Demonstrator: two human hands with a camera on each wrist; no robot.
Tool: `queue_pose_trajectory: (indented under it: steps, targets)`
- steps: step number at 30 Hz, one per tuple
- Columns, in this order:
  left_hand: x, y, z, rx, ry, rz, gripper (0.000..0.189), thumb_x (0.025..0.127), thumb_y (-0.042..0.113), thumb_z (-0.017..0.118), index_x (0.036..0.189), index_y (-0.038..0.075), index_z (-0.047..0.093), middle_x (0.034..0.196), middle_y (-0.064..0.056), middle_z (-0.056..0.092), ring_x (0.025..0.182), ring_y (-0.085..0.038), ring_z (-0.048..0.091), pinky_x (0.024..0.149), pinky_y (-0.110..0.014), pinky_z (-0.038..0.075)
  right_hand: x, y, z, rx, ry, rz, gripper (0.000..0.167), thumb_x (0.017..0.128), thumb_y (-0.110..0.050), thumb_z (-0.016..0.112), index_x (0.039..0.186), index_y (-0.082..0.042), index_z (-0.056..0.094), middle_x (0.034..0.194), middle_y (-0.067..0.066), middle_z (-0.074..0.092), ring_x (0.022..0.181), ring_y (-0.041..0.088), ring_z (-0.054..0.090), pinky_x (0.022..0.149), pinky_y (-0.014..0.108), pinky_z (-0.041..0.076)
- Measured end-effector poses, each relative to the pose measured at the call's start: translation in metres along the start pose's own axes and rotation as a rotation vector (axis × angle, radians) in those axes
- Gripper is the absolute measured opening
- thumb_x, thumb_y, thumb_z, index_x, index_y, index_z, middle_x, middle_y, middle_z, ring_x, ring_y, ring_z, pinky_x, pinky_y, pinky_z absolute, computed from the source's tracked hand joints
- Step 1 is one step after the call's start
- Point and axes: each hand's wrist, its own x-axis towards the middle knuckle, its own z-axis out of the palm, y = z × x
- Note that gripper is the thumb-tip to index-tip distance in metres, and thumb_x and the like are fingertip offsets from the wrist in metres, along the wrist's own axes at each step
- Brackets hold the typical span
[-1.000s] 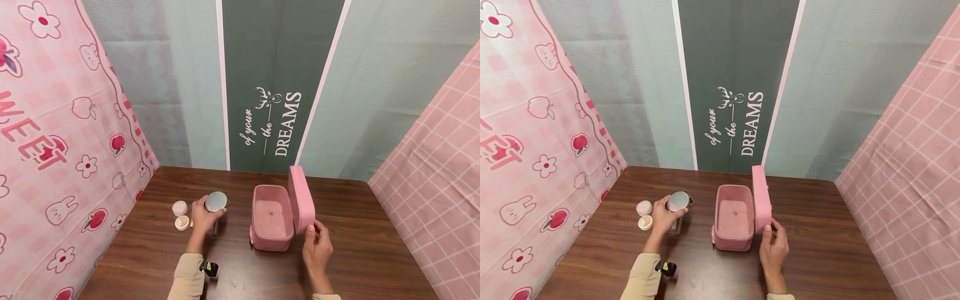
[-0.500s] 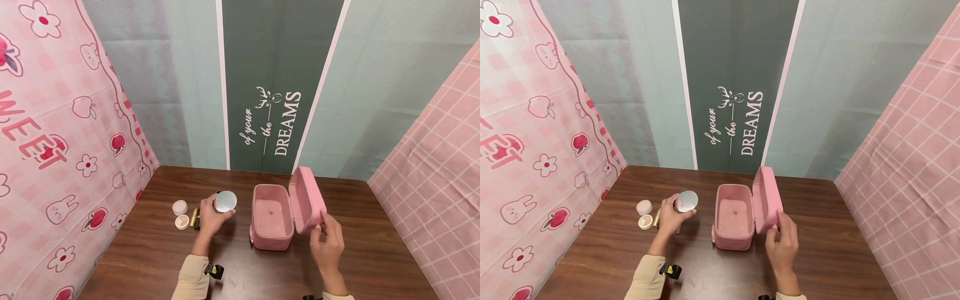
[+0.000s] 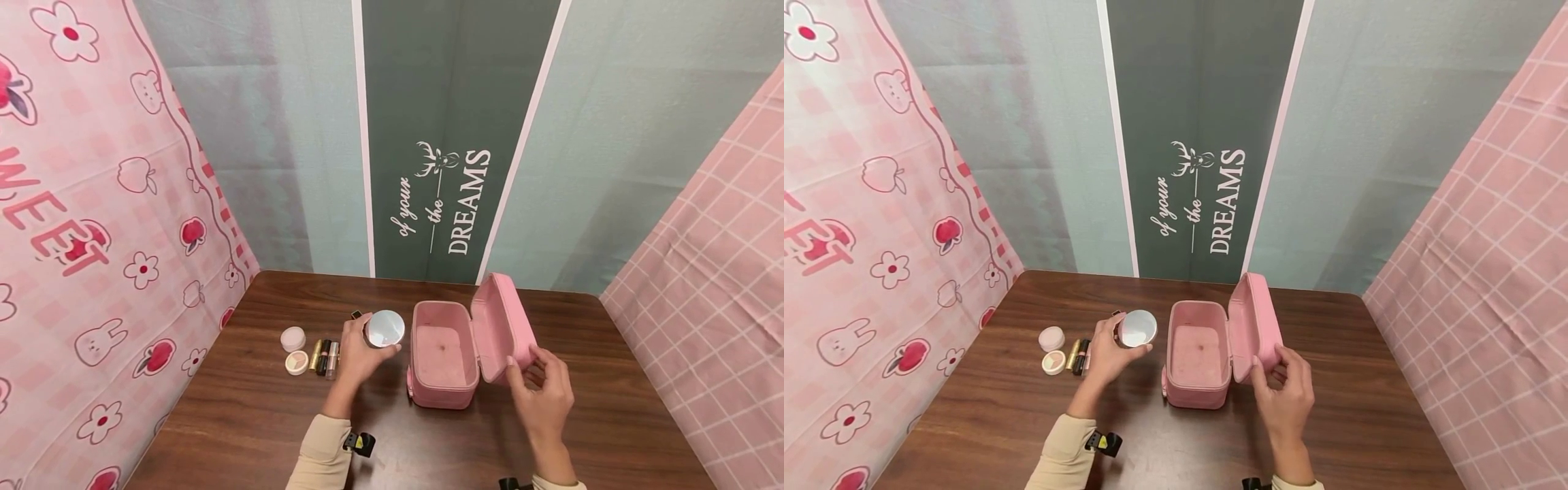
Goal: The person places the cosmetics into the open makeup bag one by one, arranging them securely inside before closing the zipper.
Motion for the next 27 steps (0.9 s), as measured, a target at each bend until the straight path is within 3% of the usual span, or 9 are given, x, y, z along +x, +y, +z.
queue_pose_trajectory:
  steps: [7,17,18,20,21,27]
  targets:
    - [-0.001,0.007,0.005,-0.021,-0.019,0.024,0.081,0.049,0.029,0.089,0.119,0.002,0.058,0.105,-0.014,0.049,0.096,-0.032,0.051,0.081,-0.048,0.043,0.000,0.000,-0.004,-0.055,-0.038,0.136,0.041,0.065,0.004,0.076,0.102,0.012,0.062,0.088,0.023,0.058,0.076,-0.007,0.054,0.059,0.007,0.044]
    - [0.001,0.016,0.015,0.010,-0.068,0.035,0.080,0.052,0.028,0.089,0.120,0.004,0.057,0.108,-0.014,0.050,0.096,-0.030,0.052,0.080,-0.046,0.043,-0.010,0.008,-0.009,-0.027,0.019,0.402,0.035,0.069,0.004,0.070,0.104,0.010,0.063,0.088,0.006,0.056,0.072,0.001,0.053,0.056,0.006,0.043]
    - [0.001,0.017,0.017,0.015,-0.072,0.037,0.079,0.051,0.028,0.089,0.120,0.004,0.057,0.107,-0.014,0.051,0.096,-0.030,0.052,0.080,-0.046,0.043,-0.016,0.018,-0.009,0.007,0.032,0.399,0.036,0.069,0.003,0.072,0.104,0.007,0.064,0.090,0.004,0.056,0.073,0.001,0.054,0.055,0.007,0.043]
    - [0.002,0.019,0.020,0.018,-0.083,0.037,0.079,0.051,0.027,0.089,0.120,0.004,0.057,0.108,-0.014,0.051,0.097,-0.030,0.051,0.081,-0.046,0.042,-0.017,0.018,-0.010,0.007,0.027,0.417,0.035,0.071,0.000,0.071,0.105,0.006,0.064,0.092,0.003,0.055,0.074,0.002,0.054,0.055,0.007,0.043]
    - [0.003,0.020,0.022,0.018,-0.088,0.039,0.079,0.051,0.026,0.089,0.119,0.003,0.057,0.108,-0.014,0.051,0.097,-0.030,0.052,0.081,-0.045,0.042,-0.025,0.035,-0.009,0.067,0.029,0.410,0.035,0.071,-0.003,0.072,0.105,0.004,0.064,0.093,0.004,0.054,0.076,0.004,0.055,0.056,0.008,0.044]
    - [0.005,0.025,0.027,0.024,-0.115,0.047,0.078,0.049,0.019,0.088,0.118,-0.001,0.058,0.107,-0.015,0.051,0.094,-0.031,0.053,0.081,-0.043,0.043,-0.018,0.025,-0.011,-0.029,-0.021,0.331,0.033,0.071,0.000,0.069,0.102,0.009,0.062,0.100,0.013,0.052,0.083,0.001,0.052,0.058,0.005,0.042]
